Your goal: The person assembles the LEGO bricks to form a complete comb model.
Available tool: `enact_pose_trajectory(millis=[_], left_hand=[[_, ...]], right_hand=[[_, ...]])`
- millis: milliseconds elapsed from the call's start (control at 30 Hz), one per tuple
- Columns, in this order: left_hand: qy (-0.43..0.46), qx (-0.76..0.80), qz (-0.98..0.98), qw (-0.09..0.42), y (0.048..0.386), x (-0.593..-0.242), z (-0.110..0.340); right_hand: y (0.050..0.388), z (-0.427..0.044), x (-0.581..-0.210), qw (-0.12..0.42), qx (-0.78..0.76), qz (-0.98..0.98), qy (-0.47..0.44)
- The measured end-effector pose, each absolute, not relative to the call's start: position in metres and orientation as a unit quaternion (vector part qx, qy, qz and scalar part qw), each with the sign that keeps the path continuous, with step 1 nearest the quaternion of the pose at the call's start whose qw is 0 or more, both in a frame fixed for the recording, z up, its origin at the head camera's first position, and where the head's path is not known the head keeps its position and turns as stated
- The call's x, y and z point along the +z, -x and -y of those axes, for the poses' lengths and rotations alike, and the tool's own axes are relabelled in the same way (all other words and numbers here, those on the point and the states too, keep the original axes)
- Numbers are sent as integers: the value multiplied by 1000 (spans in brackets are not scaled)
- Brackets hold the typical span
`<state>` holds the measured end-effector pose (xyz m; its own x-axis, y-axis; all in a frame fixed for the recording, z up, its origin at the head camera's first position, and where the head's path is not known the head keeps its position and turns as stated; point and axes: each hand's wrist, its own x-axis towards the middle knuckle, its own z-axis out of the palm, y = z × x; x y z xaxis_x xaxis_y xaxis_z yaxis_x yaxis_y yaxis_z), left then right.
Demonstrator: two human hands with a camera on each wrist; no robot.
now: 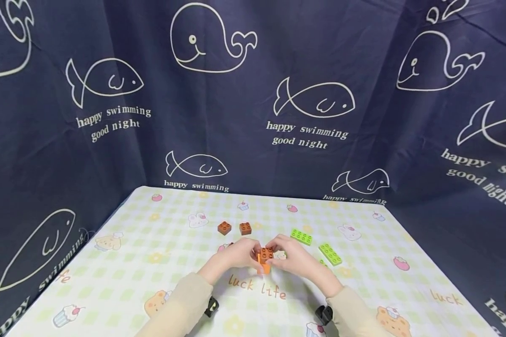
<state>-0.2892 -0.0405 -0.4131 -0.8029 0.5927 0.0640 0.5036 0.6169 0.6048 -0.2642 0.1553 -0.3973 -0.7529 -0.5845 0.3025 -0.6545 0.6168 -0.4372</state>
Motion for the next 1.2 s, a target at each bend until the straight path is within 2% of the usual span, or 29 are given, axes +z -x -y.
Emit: enact_pose_trajectory(millis=[600,1200], left_hand=[[-327,302,-893,71,291,-418,42],[-328,326,-882,83,294,-420,46]], right_hand=[[266,-150,-400,78,259,887,-375],[269,-148,-398,43,281,890,-356]])
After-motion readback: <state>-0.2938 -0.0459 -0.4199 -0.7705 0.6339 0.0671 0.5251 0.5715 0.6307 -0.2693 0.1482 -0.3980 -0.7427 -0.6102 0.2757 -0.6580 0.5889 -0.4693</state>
